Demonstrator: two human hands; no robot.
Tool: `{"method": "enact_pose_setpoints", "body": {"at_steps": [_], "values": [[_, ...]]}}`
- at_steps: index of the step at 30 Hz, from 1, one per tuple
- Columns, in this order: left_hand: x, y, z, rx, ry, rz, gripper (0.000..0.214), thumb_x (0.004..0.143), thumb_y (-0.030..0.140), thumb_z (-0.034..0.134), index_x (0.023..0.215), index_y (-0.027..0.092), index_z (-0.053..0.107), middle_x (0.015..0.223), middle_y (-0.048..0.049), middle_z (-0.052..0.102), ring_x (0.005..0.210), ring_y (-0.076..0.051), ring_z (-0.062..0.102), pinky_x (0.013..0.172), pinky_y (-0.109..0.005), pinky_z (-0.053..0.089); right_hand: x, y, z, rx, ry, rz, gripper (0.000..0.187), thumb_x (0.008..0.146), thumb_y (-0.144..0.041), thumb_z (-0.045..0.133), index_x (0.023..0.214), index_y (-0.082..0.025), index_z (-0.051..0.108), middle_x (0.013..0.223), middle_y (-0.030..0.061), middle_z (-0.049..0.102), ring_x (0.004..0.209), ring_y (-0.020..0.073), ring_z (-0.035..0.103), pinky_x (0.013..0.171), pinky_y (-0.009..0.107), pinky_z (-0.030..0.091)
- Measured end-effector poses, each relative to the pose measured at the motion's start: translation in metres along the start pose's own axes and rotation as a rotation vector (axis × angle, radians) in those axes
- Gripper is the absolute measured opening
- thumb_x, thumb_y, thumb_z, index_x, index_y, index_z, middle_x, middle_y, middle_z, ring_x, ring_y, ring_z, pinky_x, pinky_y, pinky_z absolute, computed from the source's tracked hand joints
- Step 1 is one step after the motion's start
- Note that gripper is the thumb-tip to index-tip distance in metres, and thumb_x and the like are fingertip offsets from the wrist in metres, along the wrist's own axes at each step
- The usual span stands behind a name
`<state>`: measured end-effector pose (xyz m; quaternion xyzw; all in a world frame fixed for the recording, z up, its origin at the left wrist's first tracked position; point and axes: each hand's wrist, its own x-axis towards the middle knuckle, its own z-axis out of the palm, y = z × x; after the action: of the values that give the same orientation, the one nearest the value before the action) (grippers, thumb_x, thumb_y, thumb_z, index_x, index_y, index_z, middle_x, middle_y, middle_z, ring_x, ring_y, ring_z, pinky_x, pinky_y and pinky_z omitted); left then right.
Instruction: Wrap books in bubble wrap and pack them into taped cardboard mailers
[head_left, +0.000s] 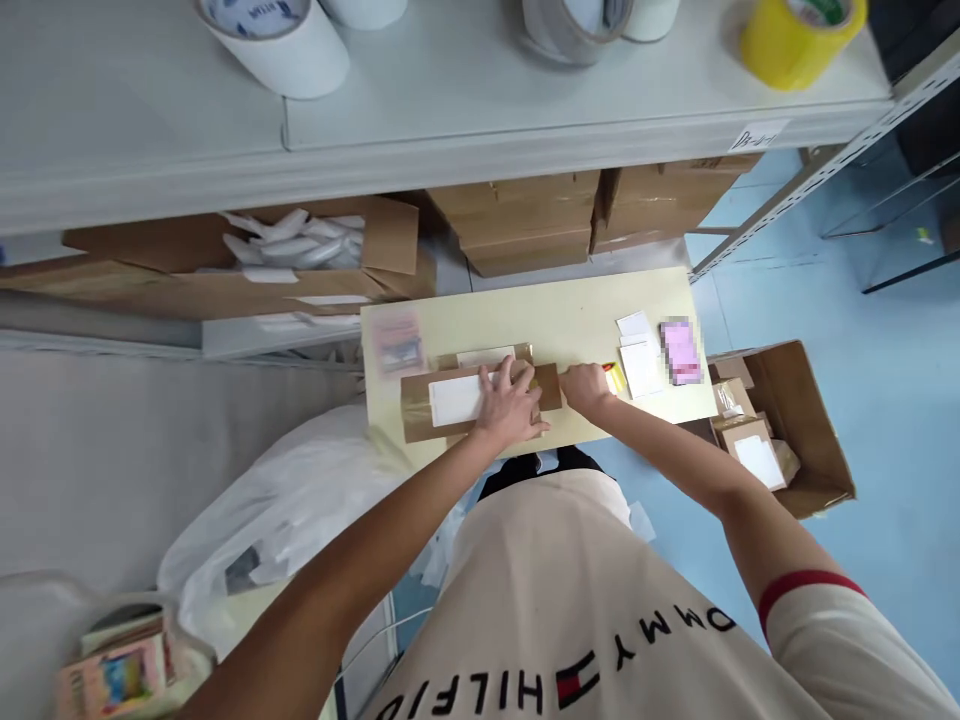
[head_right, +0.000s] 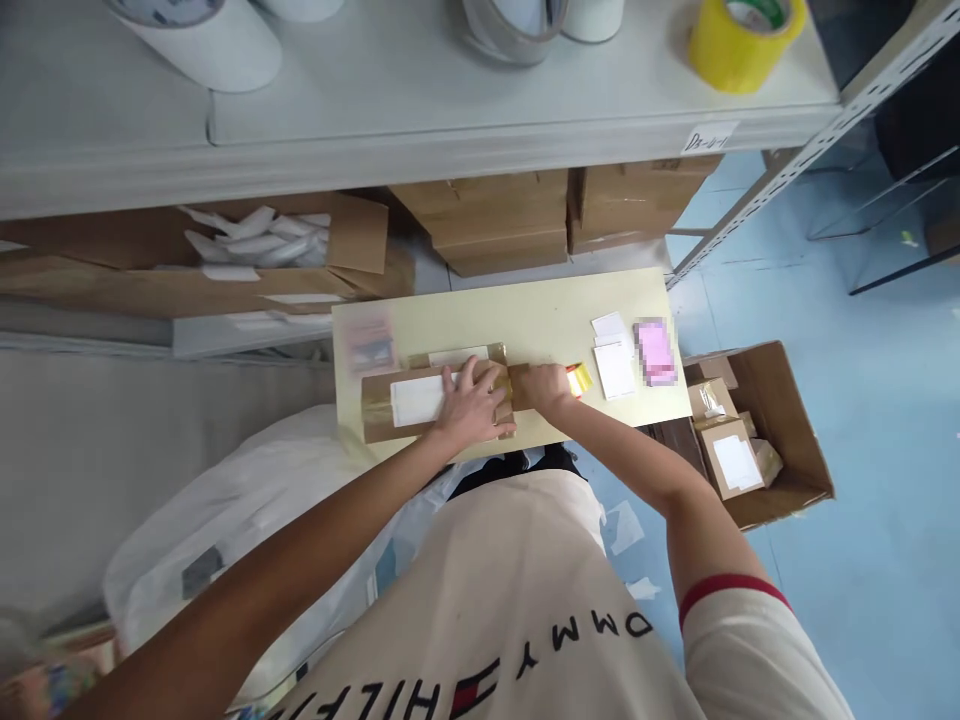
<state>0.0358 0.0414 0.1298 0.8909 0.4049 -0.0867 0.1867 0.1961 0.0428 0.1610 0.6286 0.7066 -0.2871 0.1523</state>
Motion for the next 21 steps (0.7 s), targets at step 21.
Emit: {"method": "enact_pose_setpoints", "body": {"at_steps": [21], "values": [[-0.099, -0.082, 0.03, -0.48, 0.599, -0.705, 0.09, 0.08, 0.057, 0.056, 0.151, 0.01, 0.026, 0.161, -0.0236, 0.01, 0.149, -0.041, 0.006, 0.116, -0.064, 0.01, -0.029, 0.024, 0.126, 0.285, 0.527, 0.072, 0.076, 0.083, -0.02, 0.059, 0.152, -0.011, 0.026, 0.146, 0.0231, 0.041, 0.135, 0.037, 0.038, 0.109, 0.053, 0.036]]}}
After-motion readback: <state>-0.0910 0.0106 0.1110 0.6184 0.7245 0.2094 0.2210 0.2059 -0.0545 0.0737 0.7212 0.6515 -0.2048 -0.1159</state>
